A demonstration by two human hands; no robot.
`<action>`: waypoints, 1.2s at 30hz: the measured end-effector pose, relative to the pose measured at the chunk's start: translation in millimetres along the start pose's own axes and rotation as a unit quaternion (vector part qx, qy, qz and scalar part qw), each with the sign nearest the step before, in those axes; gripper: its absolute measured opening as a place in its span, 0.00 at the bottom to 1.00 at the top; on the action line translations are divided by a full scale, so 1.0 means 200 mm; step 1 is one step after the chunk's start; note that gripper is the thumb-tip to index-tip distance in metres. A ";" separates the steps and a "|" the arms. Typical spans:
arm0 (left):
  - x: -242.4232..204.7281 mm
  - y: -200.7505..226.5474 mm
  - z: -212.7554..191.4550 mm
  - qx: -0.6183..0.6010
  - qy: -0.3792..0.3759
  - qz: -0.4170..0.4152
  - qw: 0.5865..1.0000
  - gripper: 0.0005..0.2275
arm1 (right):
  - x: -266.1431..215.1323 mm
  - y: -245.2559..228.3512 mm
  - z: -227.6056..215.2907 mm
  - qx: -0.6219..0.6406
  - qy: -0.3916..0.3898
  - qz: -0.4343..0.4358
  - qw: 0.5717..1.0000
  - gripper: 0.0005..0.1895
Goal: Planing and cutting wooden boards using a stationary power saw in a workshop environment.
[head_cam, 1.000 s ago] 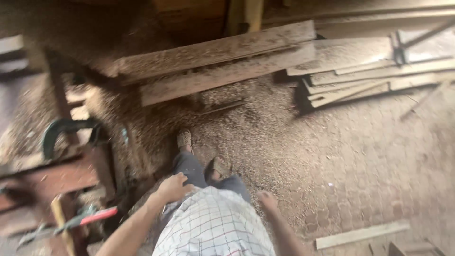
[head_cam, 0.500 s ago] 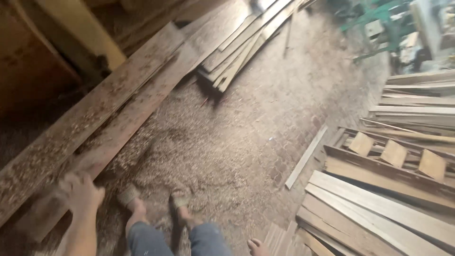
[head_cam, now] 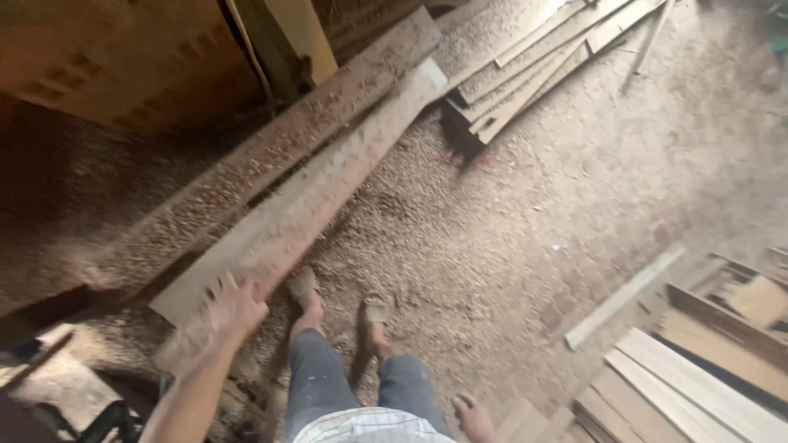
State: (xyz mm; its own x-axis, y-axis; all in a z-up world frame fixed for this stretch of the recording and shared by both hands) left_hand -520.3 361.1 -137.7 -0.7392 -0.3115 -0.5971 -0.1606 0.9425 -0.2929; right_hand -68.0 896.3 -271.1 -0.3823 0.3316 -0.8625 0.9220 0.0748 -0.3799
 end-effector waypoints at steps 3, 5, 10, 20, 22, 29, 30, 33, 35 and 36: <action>-0.36 0.01 -0.09 -0.047 -0.063 -0.042 0.996 0.24 | 0.08 -0.29 0.05 0.029 0.001 -0.016 0.999 0.22; -0.59 -0.02 -0.15 -0.113 -0.145 -0.064 0.981 0.27 | 0.09 -0.48 0.09 0.050 -0.029 -0.050 0.997 0.21; -1.00 -0.15 0.11 -0.295 -0.230 -0.051 0.926 0.23 | 0.05 -0.81 0.17 0.036 -0.045 -0.190 0.980 0.21; -1.96 -0.14 0.38 -0.672 -0.438 -0.114 0.586 0.27 | 0.12 -0.83 0.08 -0.091 -0.136 -0.308 0.937 0.17; -2.15 -0.05 0.35 -0.703 -0.484 -0.100 0.512 0.30 | 0.15 -0.78 0.05 -0.142 -0.167 -0.307 0.926 0.18; -2.57 0.15 0.13 -0.826 -0.457 -0.107 0.313 0.32 | -0.03 -0.88 0.04 -0.371 -0.211 -0.440 0.790 0.23; -2.60 0.16 0.08 -0.836 -0.472 -0.034 0.277 0.31 | -0.14 -0.97 0.05 -0.376 -0.228 -0.519 0.733 0.30; -2.53 0.04 0.42 -0.817 -0.415 -0.098 0.389 0.28 | -0.53 -1.30 0.15 -0.320 -0.176 -0.743 0.561 0.38; -2.53 0.03 0.54 -0.820 -0.385 -0.106 0.409 0.28 | -0.65 -1.38 0.29 -0.211 -0.246 -0.687 0.650 0.36; -2.52 0.02 0.59 -0.815 -0.360 -0.112 0.440 0.28 | -0.70 -1.42 0.36 -0.092 -0.300 -0.607 0.730 0.35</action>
State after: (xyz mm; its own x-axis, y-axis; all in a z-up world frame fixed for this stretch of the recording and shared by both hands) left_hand -70.7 507.4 73.4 -0.2815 0.1761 -0.9433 -0.8662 -0.4696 0.1708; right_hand -281.5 760.3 -65.9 -0.8312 -0.5526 0.0608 -0.1478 0.1143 -0.9824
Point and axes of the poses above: each hand's wrist, its own x-axis towards the middle knuckle, its own z-axis out of the palm, y = z × x, the point moved 1 cm from there along x, towards the middle knuckle, and after that the axes turned 14 degrees about -z, right-handed, at the moved point
